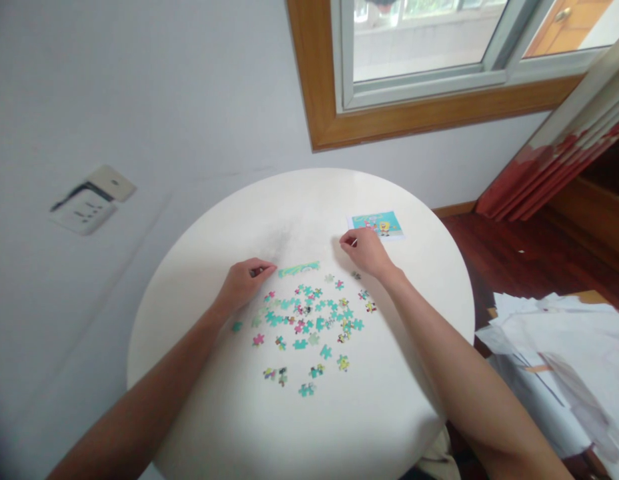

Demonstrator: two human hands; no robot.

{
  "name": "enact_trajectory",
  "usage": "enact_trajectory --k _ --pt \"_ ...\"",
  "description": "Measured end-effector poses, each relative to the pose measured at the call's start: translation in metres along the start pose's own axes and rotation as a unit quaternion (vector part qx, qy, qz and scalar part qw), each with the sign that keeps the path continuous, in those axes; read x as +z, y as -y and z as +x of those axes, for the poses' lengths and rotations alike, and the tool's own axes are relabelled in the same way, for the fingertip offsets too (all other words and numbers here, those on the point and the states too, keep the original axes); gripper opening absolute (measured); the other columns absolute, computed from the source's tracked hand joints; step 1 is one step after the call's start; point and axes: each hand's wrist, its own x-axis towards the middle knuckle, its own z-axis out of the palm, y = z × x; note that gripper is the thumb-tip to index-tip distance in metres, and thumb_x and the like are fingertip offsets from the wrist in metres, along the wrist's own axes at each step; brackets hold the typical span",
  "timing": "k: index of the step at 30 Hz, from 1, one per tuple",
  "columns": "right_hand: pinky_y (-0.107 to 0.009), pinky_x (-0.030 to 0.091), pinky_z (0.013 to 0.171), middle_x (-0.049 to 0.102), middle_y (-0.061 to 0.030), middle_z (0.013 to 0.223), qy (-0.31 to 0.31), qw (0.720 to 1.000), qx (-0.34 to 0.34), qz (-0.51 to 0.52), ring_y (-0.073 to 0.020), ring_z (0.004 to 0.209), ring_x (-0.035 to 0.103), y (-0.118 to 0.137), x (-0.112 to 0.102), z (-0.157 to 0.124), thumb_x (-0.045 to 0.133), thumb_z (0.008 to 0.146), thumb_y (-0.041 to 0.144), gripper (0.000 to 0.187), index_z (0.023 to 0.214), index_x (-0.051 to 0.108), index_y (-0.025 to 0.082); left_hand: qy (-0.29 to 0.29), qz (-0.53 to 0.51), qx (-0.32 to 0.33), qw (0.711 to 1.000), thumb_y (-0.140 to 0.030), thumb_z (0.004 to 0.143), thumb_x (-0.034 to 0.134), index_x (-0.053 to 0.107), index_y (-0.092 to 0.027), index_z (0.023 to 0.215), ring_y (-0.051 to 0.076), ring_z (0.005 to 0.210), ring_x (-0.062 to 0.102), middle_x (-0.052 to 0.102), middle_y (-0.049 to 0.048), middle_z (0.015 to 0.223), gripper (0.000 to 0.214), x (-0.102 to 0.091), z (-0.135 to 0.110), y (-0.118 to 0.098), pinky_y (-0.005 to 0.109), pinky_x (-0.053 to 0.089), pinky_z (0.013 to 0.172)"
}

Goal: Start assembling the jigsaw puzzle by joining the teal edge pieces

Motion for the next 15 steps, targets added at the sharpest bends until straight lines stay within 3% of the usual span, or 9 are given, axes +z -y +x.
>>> enact_trajectory --k 8,15 --pt "-0.028 0.044 0.064 0.072 -0.0071 0.075 0.037 0.999 0.016 -0.018 -0.0162 0.065 0.061 0.004 -0.009 -0.002 0.061 0.079 0.022 0.016 0.080 0.075 0.015 0.002 -0.003 -0.009 1.000 -0.038 0.084 0.059 0.076 -0.018 0.087 0.017 0.068 0.060 0.073 0.0042 0.079 0.027 0.000 0.000 0.001 0.029 0.044 0.065" --pt "-0.028 0.041 0.059 0.071 -0.0050 0.071 0.160 0.985 0.014 -0.060 -0.0156 0.062 0.061 0.020 -0.025 -0.012 0.062 0.075 0.016 0.012 0.074 0.074 0.016 0.003 0.006 -0.007 1.000 -0.038 0.084 0.059 0.077 -0.018 0.087 0.018 0.068 0.059 0.073 0.0042 0.079 0.027 0.001 0.001 0.001 0.029 0.044 0.066"
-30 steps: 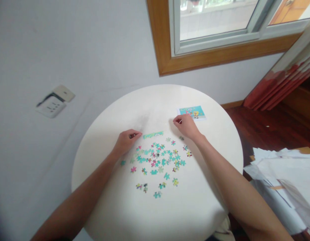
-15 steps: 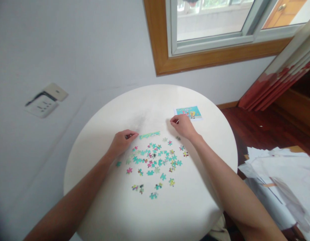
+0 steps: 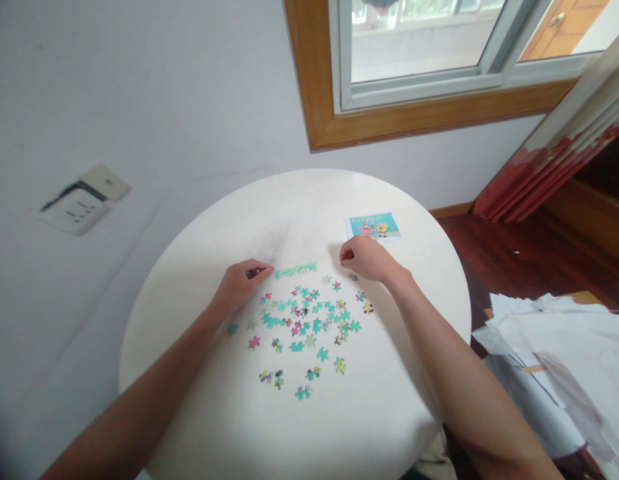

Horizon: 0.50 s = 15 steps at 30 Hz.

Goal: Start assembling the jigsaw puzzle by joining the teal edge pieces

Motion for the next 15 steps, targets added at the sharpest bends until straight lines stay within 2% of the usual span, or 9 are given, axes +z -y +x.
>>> enact_trajectory --k 3,9,15 --pt "-0.027 0.040 0.058 0.072 -0.0036 0.071 0.065 0.998 -0.003 -0.024 -0.0150 0.062 0.061 0.011 -0.001 -0.007 0.063 0.072 0.013 0.013 0.073 0.074 0.019 0.001 0.001 -0.002 1.000 -0.039 0.084 0.059 0.076 -0.018 0.087 0.018 0.068 0.060 0.073 0.0042 0.079 0.028 0.000 0.000 -0.001 0.029 0.044 0.066" --pt "-0.028 0.036 0.055 0.069 -0.0023 0.065 0.142 0.985 -0.006 -0.102 -0.0145 0.058 0.059 0.036 0.007 -0.021 0.068 0.067 0.010 0.012 0.067 0.072 0.021 0.002 -0.002 -0.006 1.000 -0.040 0.084 0.058 0.076 -0.018 0.087 0.018 0.069 0.061 0.074 0.0044 0.081 0.028 -0.001 -0.001 -0.003 0.029 0.045 0.068" --pt "-0.028 0.032 0.050 0.063 -0.0029 0.058 0.164 0.972 0.002 -0.170 -0.0160 0.052 0.057 0.047 0.019 -0.027 0.077 0.059 0.012 0.013 0.060 0.067 0.020 0.001 -0.006 -0.008 1.000 -0.040 0.084 0.058 0.076 -0.018 0.087 0.019 0.072 0.062 0.074 0.0049 0.083 0.028 -0.001 -0.001 -0.004 0.029 0.045 0.069"
